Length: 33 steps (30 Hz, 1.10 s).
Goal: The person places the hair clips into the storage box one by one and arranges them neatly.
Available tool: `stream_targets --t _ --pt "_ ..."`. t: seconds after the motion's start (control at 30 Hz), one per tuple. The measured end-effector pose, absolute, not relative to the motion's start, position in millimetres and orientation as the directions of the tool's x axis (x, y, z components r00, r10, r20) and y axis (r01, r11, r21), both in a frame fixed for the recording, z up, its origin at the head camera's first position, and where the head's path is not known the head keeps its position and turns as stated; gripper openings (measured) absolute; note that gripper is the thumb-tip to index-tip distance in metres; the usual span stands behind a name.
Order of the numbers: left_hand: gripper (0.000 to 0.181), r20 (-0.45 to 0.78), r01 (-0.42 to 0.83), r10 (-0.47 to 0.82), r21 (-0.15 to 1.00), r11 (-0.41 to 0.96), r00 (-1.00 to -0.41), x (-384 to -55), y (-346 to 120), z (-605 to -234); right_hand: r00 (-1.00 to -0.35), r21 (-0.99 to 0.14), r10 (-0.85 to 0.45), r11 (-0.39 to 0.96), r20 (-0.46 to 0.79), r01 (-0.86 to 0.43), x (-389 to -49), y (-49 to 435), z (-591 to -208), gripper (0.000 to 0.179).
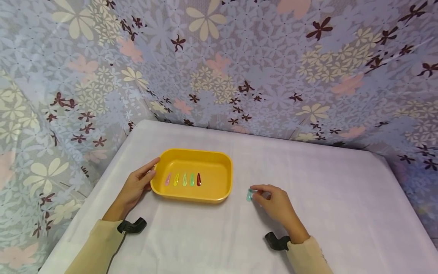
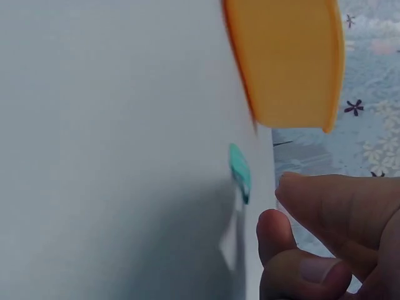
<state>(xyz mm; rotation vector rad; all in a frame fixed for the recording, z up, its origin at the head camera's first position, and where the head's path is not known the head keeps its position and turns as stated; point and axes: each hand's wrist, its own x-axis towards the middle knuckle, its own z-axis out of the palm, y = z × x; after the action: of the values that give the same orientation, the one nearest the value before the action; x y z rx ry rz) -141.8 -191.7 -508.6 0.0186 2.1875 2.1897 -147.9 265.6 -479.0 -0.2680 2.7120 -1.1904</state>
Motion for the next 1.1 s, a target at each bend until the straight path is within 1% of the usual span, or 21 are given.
stream_targets --t 0.23,0.43,0.5,0.8,0.97,1.1 --pt "0.052 -0.025 -0.025 0.04 1.0 0.003 -0.999 -142 -192 -509 -0.971 -0.745 -0.237 0.654 -0.035 -0.133 -144 263 -492 0.026" --pt "0.051 -0.027 -0.027 0.032 1.0 -0.001 -0.999 -141 -192 -509 -0.956 -0.649 -0.278 0.711 0.095 -0.271 -144 254 -495 0.025" --pt "0.051 -0.029 -0.029 0.03 1.0 -0.005 -0.999 -141 -192 -509 -0.952 -0.622 -0.28 0.727 0.119 -0.292 -143 251 -495 0.025" --pt "0.051 -0.035 -0.035 0.027 0.999 0.0 -0.999 -140 -194 -509 -0.969 -0.611 -0.231 0.755 0.093 -0.238 -141 241 -493 0.022" --pt "0.052 -0.03 -0.03 0.032 1.0 -0.003 -0.999 -140 -193 -510 -0.976 -0.644 -0.205 0.739 0.069 -0.201 -138 241 -493 0.024" --pt "0.052 -0.027 -0.027 0.038 1.0 0.0 -0.999 -141 -193 -510 -0.98 -0.656 -0.186 0.731 0.077 -0.19 -139 244 -497 0.025"
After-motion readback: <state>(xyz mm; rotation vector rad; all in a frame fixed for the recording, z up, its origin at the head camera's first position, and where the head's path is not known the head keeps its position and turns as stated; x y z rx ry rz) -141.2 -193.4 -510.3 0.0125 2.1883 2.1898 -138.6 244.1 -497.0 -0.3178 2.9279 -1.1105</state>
